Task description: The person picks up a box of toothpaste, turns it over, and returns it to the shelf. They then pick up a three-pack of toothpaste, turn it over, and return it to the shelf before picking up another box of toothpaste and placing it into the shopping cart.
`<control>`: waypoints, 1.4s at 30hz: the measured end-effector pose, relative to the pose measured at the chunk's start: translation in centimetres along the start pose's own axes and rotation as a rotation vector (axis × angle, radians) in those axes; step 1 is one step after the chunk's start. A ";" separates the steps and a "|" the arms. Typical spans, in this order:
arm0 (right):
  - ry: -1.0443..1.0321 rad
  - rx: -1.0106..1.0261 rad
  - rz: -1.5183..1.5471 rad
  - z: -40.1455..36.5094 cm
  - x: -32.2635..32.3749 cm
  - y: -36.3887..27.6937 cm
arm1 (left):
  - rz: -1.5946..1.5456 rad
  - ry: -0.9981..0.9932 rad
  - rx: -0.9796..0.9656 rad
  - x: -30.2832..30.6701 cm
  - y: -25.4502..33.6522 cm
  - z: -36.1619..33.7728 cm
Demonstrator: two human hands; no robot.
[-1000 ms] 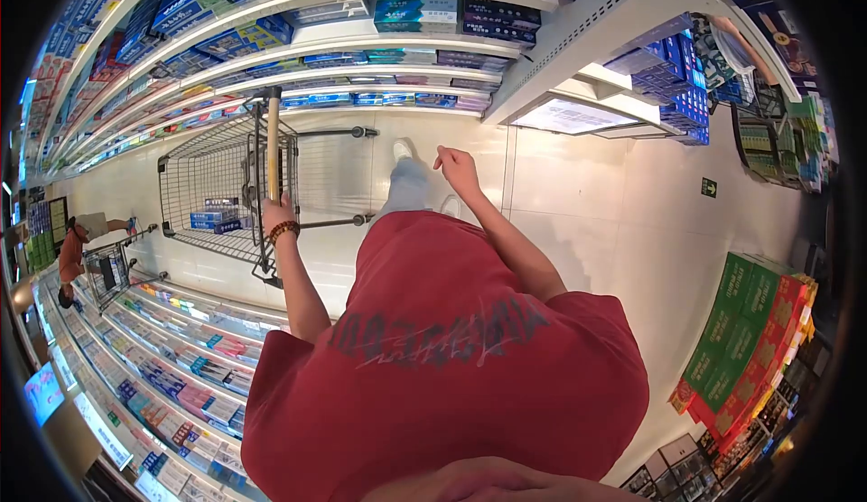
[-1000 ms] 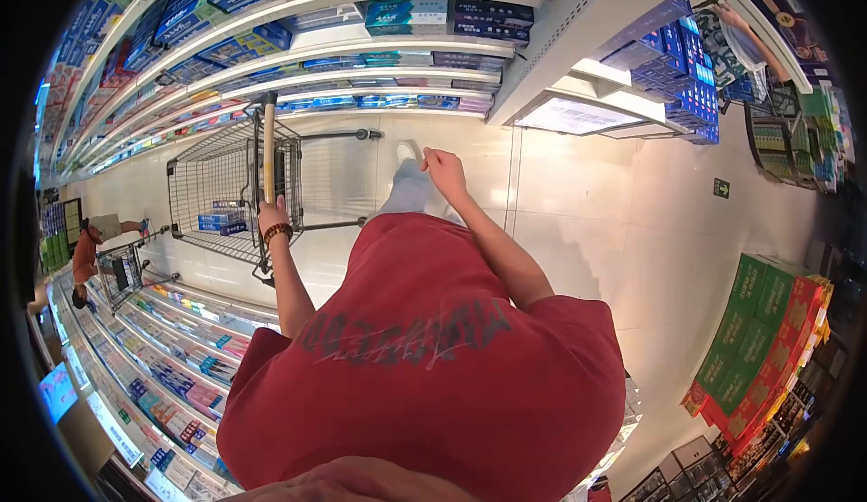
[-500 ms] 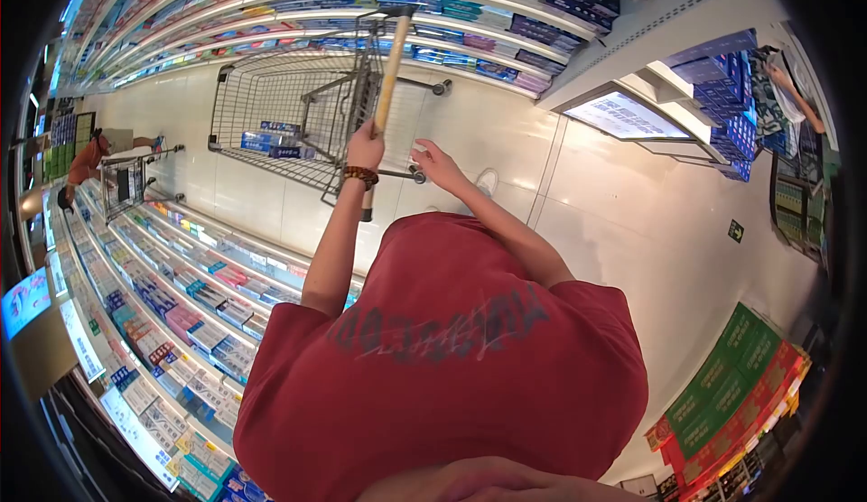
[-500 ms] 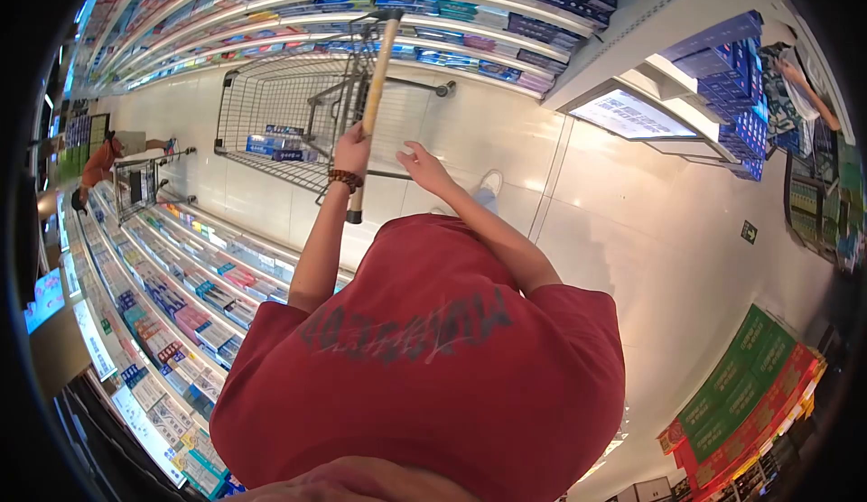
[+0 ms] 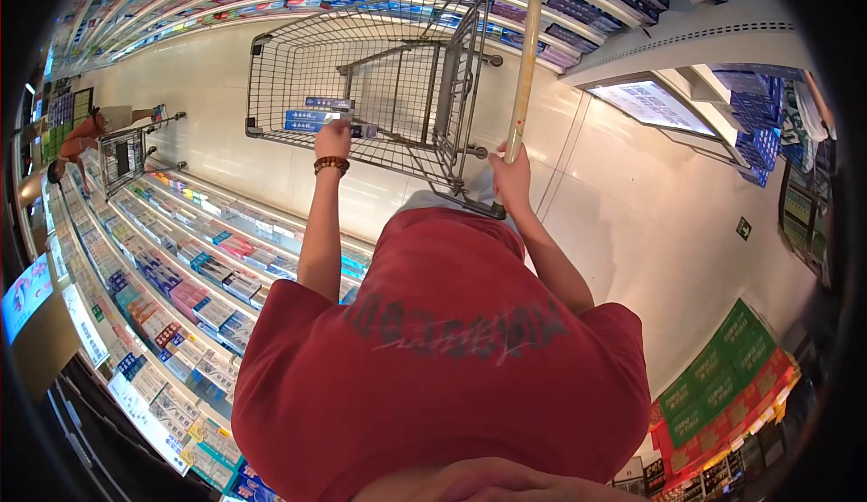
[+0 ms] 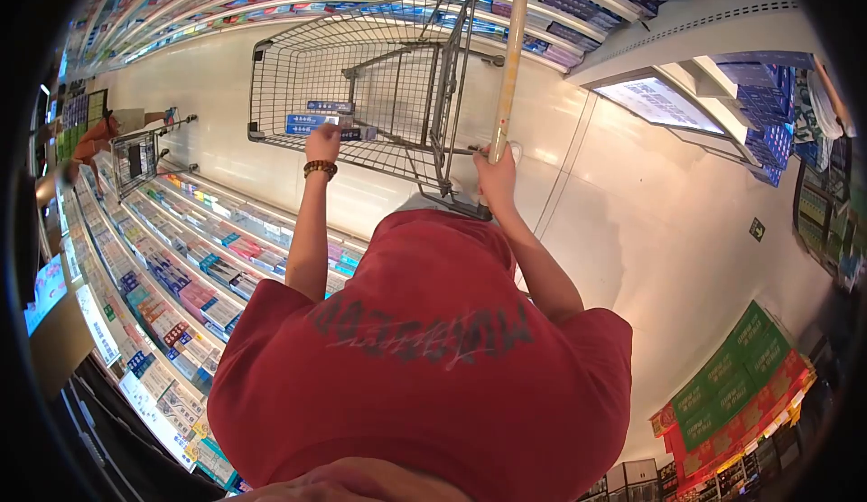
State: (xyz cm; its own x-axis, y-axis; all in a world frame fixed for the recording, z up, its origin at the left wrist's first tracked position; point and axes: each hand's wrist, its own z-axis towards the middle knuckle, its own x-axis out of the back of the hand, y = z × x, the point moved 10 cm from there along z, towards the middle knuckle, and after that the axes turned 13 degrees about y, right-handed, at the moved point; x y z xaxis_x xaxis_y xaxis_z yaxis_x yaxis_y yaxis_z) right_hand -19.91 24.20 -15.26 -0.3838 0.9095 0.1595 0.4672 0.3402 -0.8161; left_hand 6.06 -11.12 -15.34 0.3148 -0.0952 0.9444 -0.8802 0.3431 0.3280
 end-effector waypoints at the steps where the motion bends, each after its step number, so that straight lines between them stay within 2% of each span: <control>1: 0.019 0.003 -0.019 0.0 0.8 0.0 | 0.022 0.028 0.011 -0.3 -2.0 1.0; 4: 0.068 -0.024 -0.051 -0.4 2.5 0.6 | 0.161 0.011 0.069 -3.2 -8.1 3.9; 6: 0.088 -0.037 -0.063 -0.5 3.7 1.0 | 0.255 -0.203 0.080 -9.1 -11.7 4.4; 9: 0.142 -0.109 -0.116 -1.1 4.9 1.5 | 0.542 -0.621 0.126 -14.5 -13.7 3.0; 10: 0.157 -0.119 -0.126 -0.9 5.1 1.4 | 0.567 -0.611 0.182 -15.9 -14.4 3.1; 12: 0.187 -0.097 -0.170 -1.1 5.2 1.1 | 0.514 -0.715 0.352 -18.4 -16.4 2.7; 14: 0.196 -0.081 -0.194 -1.3 5.2 0.5 | 0.453 -0.748 0.227 -21.3 -17.6 2.3; 17: 0.190 -0.090 -0.210 -0.8 5.4 0.8 | 0.374 -0.742 0.193 -21.8 -16.5 2.8; 20: 0.189 -0.052 -0.228 -0.4 4.9 0.8 | 0.321 -0.654 0.206 -17.6 -13.4 5.1; 21: 0.191 -0.026 -0.234 -0.2 5.0 0.6 | 0.223 -0.713 0.055 -18.5 -13.4 6.2; 22: 0.258 0.049 -0.286 0.1 5.4 0.0 | 0.114 -0.666 -0.019 -15.8 -11.1 7.2; 24: 0.403 0.201 -0.384 0.2 5.6 -1.4 | -0.224 -0.746 0.120 -12.9 -9.1 7.8; 25: 0.472 0.292 -0.567 -1.1 5.1 -4.3 | -0.444 -0.723 0.180 -9.8 -6.9 7.9; 26: 0.562 0.470 -0.577 -1.9 4.9 -7.0 | -0.668 -0.696 0.238 -6.2 -4.2 8.1; 28: 0.739 0.825 -0.590 -4.7 4.4 -11.6 | -0.884 -0.755 0.117 1.3 2.9 7.4; 30: 0.545 0.766 -0.272 -4.6 3.6 -13.4 | -0.942 -0.778 -0.013 6.1 7.7 6.7; 34: -0.061 0.525 0.465 -6.6 -0.8 -18.5 | -1.239 -0.732 -0.135 14.4 17.8 3.7; 35: -0.127 0.500 0.554 -6.9 -1.2 -18.8 | -1.270 -0.735 -0.137 15.8 19.5 3.0; 39: -0.144 0.382 0.492 -9.9 0.6 -20.4 | -1.340 -0.681 -0.150 16.8 23.5 1.5; 42: -0.159 0.331 0.512 -9.8 2.3 -18.9 | -1.381 -0.742 -0.144 16.5 25.8 0.2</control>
State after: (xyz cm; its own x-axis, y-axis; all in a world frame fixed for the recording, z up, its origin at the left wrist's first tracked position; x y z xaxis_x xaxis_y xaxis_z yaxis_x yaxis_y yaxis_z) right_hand -21.80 22.19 5.93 -0.3027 0.8823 -0.3605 0.3613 -0.2438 -0.9000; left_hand -11.56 -4.04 8.71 0.5392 -0.8026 -0.2552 -0.0186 -0.3143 0.9491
